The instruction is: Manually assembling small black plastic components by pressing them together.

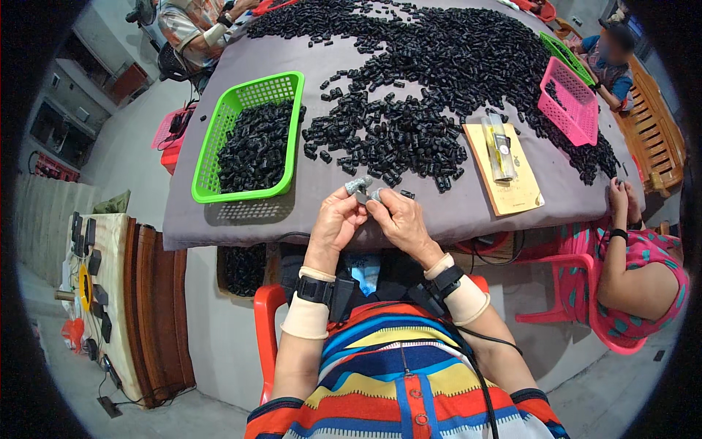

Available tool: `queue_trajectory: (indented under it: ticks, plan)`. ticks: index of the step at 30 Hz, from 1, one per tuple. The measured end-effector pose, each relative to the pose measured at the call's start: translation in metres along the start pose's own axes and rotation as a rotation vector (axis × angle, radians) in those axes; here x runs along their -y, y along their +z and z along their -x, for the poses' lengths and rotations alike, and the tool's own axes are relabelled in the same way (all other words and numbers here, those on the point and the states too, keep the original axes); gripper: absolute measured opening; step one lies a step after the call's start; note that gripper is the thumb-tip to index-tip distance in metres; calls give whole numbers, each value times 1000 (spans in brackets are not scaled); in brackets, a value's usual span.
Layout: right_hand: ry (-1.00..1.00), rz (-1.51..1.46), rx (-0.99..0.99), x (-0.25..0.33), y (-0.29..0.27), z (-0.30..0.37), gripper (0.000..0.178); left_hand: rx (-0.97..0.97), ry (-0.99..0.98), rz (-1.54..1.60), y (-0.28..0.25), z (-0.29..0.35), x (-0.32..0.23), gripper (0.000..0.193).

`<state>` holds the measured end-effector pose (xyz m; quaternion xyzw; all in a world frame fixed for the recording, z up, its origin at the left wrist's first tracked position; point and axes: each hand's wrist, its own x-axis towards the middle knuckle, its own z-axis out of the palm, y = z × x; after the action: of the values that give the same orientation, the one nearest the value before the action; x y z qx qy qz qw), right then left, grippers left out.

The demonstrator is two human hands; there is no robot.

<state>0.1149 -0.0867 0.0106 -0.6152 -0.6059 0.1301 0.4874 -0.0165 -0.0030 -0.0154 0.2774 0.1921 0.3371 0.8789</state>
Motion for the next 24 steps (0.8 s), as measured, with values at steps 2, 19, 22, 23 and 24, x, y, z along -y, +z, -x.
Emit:
queue_trajectory:
  ticks: [2,19,22,23,24]
  plan:
    - [1,3,1,1,-1,0,23,-16,2,-10,2,1,0,24]
    - [5,75,-35,1,3,-1,25,20,-25,17,-3,-1,-2,25]
    - [5,94,-26,2,3,-1,24,16,-21,8,-1,-1,-2,24]
    - [2,101,-31,1,3,-1,24,15,-18,7,0,-1,-2,23]
    - [0,107,-37,1,4,-1,24,15,-17,7,1,0,-2,23]
